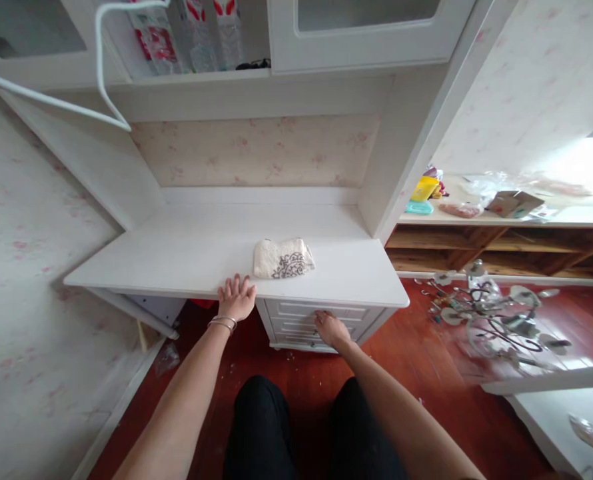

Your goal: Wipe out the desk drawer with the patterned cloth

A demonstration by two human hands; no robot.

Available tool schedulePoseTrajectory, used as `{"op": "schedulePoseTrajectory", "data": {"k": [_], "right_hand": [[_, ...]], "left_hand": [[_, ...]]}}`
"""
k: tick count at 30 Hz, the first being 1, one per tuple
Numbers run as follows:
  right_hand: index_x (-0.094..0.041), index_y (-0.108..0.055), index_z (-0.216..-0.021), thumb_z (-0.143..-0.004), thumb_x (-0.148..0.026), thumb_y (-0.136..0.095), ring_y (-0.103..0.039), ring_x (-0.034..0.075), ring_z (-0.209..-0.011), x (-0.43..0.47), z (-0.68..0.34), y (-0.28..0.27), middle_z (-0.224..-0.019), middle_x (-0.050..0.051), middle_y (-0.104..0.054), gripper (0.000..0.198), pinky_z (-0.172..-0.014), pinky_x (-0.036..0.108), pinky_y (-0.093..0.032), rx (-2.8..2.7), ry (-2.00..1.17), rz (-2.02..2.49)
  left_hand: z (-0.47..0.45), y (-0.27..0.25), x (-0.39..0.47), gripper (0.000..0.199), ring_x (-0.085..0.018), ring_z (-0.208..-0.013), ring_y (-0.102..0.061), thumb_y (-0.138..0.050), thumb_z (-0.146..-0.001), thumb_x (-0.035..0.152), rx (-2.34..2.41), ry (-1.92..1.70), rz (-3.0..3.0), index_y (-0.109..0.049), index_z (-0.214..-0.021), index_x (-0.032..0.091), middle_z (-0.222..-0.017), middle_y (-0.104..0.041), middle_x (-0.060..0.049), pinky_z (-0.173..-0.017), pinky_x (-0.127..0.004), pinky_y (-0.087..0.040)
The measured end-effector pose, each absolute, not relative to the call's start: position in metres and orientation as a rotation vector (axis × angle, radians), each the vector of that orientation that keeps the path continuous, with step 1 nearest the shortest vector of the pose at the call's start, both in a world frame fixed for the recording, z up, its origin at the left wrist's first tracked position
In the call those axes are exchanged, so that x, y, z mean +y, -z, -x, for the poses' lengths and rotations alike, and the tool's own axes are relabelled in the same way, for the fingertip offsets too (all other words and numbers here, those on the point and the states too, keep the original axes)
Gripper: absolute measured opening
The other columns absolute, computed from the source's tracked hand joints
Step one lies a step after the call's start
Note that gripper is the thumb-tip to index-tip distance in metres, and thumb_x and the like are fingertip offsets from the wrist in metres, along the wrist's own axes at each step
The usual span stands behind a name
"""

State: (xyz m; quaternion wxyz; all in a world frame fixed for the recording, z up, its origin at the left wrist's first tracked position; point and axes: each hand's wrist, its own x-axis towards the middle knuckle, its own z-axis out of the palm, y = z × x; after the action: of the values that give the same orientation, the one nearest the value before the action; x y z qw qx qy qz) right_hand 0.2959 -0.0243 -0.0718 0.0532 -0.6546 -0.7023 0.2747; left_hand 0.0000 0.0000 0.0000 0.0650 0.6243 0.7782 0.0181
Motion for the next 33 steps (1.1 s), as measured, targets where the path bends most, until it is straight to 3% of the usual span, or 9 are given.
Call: {"op": "schedulePoseTrajectory", "data": {"k": [14,20,26,33], "right_hand": [[-0.033,-0.057,-0.126,-0.095,-0.037,-0.033,-0.063,0.021,-0.105,-0.037,-0.298,0.061,-0.121,0.004,-0.066,0.039,-0.086,0.031,-0.045,-2.146,-0.713,2.014],[-0.030,-0.069,-0.102,-0.096,-0.039,-0.031,-0.067,0.024,-0.093,-0.071,-0.298,0.051,-0.103,0.006,-0.073,0.040,-0.078,0.032,-0.047,-2.156,-0.696,2.039],[-0.035,-0.067,-0.109,-0.095,-0.035,-0.033,-0.068,0.023,-0.095,-0.150,-0.308,0.047,-0.111,0.002,-0.070,0.037,-0.078,0.032,-0.049,-2.179,-0.829,1.931],[-0.030,-0.060,-0.125,-0.089,-0.026,-0.039,-0.060,0.023,-0.114,-0.237,-0.313,0.048,-0.128,0.001,-0.061,0.042,-0.099,0.032,-0.044,-2.110,-1.058,1.836]], "left_hand": [[0.003,0.000,0.001,0.071,-0.035,-0.144,-0.005,-0.005,-0.089,0.062,2.325,-0.058,-1.871,-0.023,-0.148,0.028,-0.159,-0.010,-0.007,-0.113,-0.059,-0.007],[0.003,-0.003,0.001,0.070,-0.035,-0.144,-0.005,-0.007,-0.089,0.060,2.320,-0.031,-1.862,-0.023,-0.149,0.027,-0.158,-0.011,-0.007,-0.113,-0.059,-0.008],[0.002,-0.002,0.001,0.070,-0.035,-0.144,-0.008,-0.007,-0.089,0.061,2.338,-0.045,-1.868,-0.024,-0.148,0.028,-0.158,-0.012,-0.007,-0.113,-0.059,-0.008],[0.003,-0.001,0.000,0.072,-0.036,-0.143,-0.007,-0.004,-0.088,0.062,2.328,-0.032,-1.877,-0.021,-0.149,0.028,-0.159,-0.011,-0.006,-0.113,-0.059,-0.008]]}}
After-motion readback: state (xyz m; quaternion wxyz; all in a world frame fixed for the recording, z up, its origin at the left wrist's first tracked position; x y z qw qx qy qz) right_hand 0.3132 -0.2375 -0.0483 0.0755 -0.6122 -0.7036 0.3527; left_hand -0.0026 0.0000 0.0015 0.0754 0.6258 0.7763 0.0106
